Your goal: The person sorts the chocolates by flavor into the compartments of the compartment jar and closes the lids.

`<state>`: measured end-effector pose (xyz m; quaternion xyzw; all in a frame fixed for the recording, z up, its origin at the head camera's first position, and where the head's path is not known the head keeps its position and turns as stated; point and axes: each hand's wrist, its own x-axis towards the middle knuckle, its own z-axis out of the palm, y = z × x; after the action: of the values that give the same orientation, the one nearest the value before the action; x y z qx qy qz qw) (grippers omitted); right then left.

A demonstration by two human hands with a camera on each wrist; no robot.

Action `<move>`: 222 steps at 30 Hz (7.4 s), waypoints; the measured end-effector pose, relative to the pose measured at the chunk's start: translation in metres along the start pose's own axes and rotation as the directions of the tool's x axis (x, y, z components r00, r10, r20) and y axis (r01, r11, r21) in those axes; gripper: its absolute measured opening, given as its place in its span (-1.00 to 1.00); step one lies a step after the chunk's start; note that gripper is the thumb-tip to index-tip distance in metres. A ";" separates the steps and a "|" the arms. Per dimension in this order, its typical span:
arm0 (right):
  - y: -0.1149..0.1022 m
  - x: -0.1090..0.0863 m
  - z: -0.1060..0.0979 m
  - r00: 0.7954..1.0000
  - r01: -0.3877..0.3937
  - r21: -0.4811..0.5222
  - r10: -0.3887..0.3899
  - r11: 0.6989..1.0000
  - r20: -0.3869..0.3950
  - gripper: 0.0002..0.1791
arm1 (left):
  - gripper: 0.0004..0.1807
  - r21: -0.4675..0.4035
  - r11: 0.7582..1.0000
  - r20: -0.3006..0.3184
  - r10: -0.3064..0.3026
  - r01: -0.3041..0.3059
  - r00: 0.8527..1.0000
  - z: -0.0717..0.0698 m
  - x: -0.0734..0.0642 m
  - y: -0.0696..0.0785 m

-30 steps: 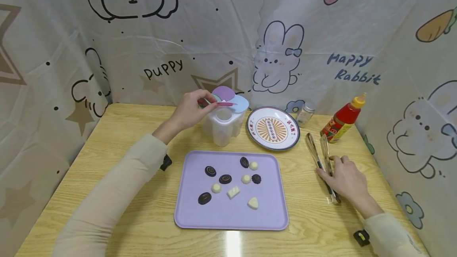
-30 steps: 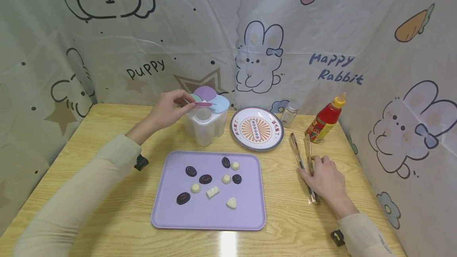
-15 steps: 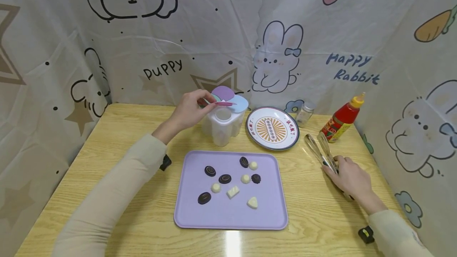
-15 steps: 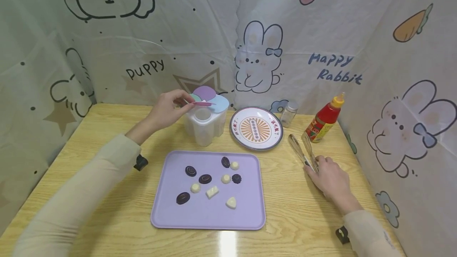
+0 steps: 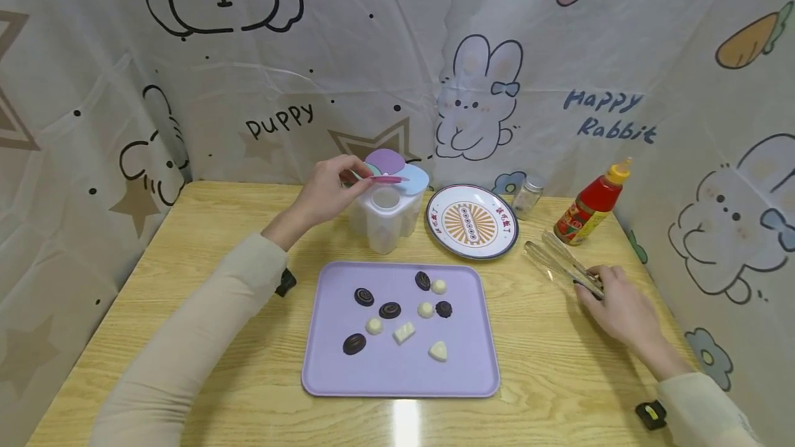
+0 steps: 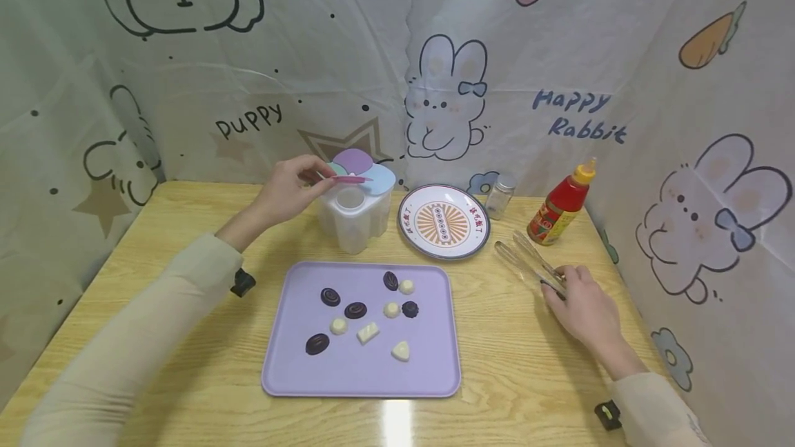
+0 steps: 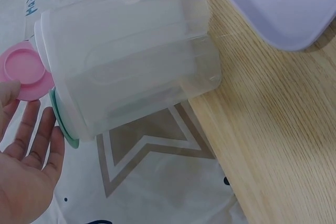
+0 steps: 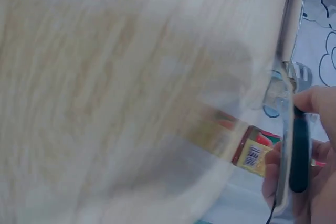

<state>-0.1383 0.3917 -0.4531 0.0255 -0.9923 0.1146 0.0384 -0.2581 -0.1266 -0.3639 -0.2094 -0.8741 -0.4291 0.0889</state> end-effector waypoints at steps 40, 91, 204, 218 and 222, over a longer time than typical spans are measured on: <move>-0.093 -0.008 -0.023 0.844 0.532 -0.151 -0.535 0.833 0.023 -0.64 | -0.86 0.019 1.000 0.012 -0.009 0.009 1.000 -0.001 0.000 0.001; -0.095 -0.020 0.000 0.797 0.604 -0.003 -0.603 0.797 0.034 -0.83 | -0.87 0.019 1.000 -0.005 0.004 -0.004 1.000 0.000 -0.001 0.001; -0.158 0.074 -0.064 0.696 0.671 -0.165 -0.691 0.722 -0.195 -0.61 | -0.85 0.032 0.999 0.007 -0.013 0.013 1.000 -0.002 0.002 -0.002; -0.140 0.044 -0.042 0.789 0.604 -0.149 -0.614 0.783 -0.024 -0.59 | -0.85 0.027 0.999 0.007 -0.020 0.019 1.000 -0.002 0.001 -0.002; -0.141 0.040 -0.031 0.780 0.618 -0.151 -0.626 0.771 -0.001 -0.57 | -0.85 0.023 1.000 0.007 -0.018 0.017 1.000 -0.002 0.001 -0.003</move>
<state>-0.1675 0.2605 -0.3879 0.3464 -0.9323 0.0251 0.1012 -0.2605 -0.1290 -0.3645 -0.2022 -0.8812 -0.4189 0.0846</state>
